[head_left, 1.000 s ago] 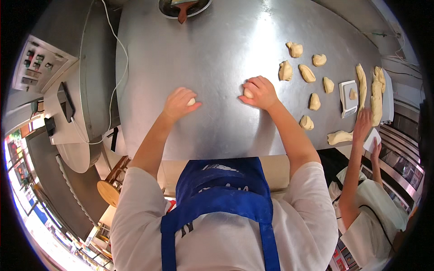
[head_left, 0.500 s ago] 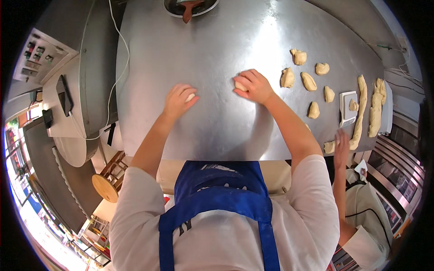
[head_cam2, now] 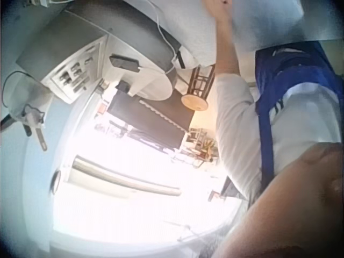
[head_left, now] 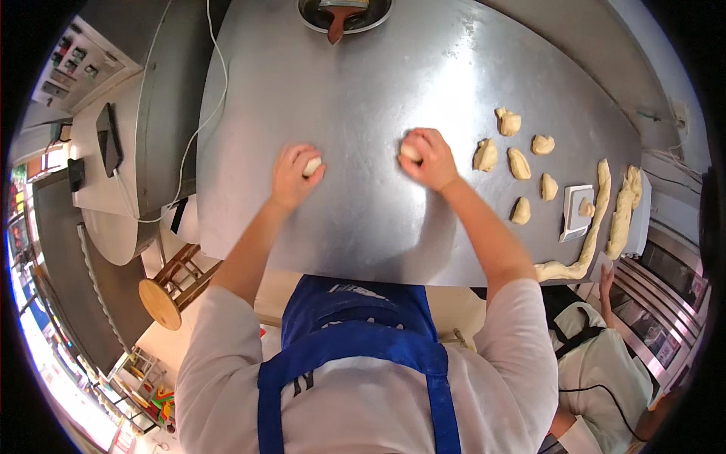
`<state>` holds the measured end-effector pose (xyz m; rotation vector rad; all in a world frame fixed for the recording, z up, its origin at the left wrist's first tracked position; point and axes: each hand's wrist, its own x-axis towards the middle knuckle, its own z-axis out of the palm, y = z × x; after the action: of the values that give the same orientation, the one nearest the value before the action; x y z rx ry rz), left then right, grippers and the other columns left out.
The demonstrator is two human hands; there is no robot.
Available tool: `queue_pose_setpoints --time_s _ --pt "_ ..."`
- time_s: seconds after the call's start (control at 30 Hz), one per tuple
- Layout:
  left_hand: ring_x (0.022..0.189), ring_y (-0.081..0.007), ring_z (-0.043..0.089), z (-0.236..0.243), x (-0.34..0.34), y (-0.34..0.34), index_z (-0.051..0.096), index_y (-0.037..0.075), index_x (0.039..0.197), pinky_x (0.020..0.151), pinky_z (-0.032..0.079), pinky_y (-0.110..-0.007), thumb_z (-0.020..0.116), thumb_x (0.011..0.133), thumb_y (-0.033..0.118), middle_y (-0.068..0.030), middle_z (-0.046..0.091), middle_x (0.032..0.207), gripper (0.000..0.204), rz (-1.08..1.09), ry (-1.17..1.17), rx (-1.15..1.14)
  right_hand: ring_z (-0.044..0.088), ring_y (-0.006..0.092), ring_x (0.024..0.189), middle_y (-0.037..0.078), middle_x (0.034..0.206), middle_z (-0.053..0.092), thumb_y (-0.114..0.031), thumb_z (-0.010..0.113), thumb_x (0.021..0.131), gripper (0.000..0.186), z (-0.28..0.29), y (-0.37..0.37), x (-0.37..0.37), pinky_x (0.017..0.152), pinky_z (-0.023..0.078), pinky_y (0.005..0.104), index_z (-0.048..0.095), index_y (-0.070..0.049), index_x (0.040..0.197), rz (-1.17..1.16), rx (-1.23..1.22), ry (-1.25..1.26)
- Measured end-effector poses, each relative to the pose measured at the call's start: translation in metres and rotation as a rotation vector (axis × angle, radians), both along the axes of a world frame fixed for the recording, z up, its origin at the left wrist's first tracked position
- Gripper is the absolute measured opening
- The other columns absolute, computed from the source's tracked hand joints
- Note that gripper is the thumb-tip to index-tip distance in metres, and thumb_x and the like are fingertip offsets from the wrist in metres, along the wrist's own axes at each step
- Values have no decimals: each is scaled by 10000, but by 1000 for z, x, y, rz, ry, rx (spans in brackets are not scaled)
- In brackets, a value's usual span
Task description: The person cuts small pieces of dough from a larger mass using a scraper, weighs each piece on a scale, and then rolls the pieces into balls on the table surface before placing them onto baking trays.
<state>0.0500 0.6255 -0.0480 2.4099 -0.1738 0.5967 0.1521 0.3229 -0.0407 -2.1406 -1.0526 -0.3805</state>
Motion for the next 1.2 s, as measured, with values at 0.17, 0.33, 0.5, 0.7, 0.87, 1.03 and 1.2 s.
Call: queue_pose_setpoints --time_s 0.17,0.33,0.5,0.7,0.87,1.03,1.2 --pt "852 -262 628 -4 16 -21 643 138 770 758 502 -415 870 654 227 -47 640 829 270 -308 -42 89 572 220 734 15 720 571 -207 773 672 230 1 62 5 663 493 343 565 -113 649 206 -44 -141" --pt "845 -258 644 -4 59 1 626 147 691 771 511 -424 867 630 229 -24 647 798 262 -195 -2 78 597 248 795 30 797 627 -230 785 691 221 7 36 55 738 506 379 653 -101 812 95 -120 -139" --pt "802 -249 635 15 13 -11 634 144 715 754 517 -406 857 652 200 14 647 772 238 81 -99 198 625 286 807 70 856 654 -110 762 667 177 -2 19 7 740 535 403 617 -96 767 22 138 70" --pt "838 -256 634 -25 49 -20 615 169 662 774 524 -367 837 648 187 6 630 756 223 -161 26 220 576 214 708 9 707 562 -229 821 622 232 6 75 53 688 511 371 616 -144 690 244 -143 -232" --pt "775 -250 640 -2 56 -3 583 151 648 745 522 -382 836 655 170 4 625 745 254 -74 -72 70 609 245 800 32 849 634 -254 810 667 284 7 27 70 707 529 368 685 -136 892 88 -139 -138" --pt "769 -252 638 -9 16 -23 584 131 675 701 520 -381 826 689 154 -20 624 756 244 -128 -151 -82 604 261 744 38 801 612 -131 762 668 182 -6 56 21 700 512 384 588 -95 702 288 8 20" --pt "886 -233 640 -2 73 -1 597 138 688 804 522 -398 837 677 160 -31 641 807 241 -232 52 145 606 222 788 6 811 617 -227 793 666 206 14 59 85 714 498 373 631 -124 742 197 -168 -259"
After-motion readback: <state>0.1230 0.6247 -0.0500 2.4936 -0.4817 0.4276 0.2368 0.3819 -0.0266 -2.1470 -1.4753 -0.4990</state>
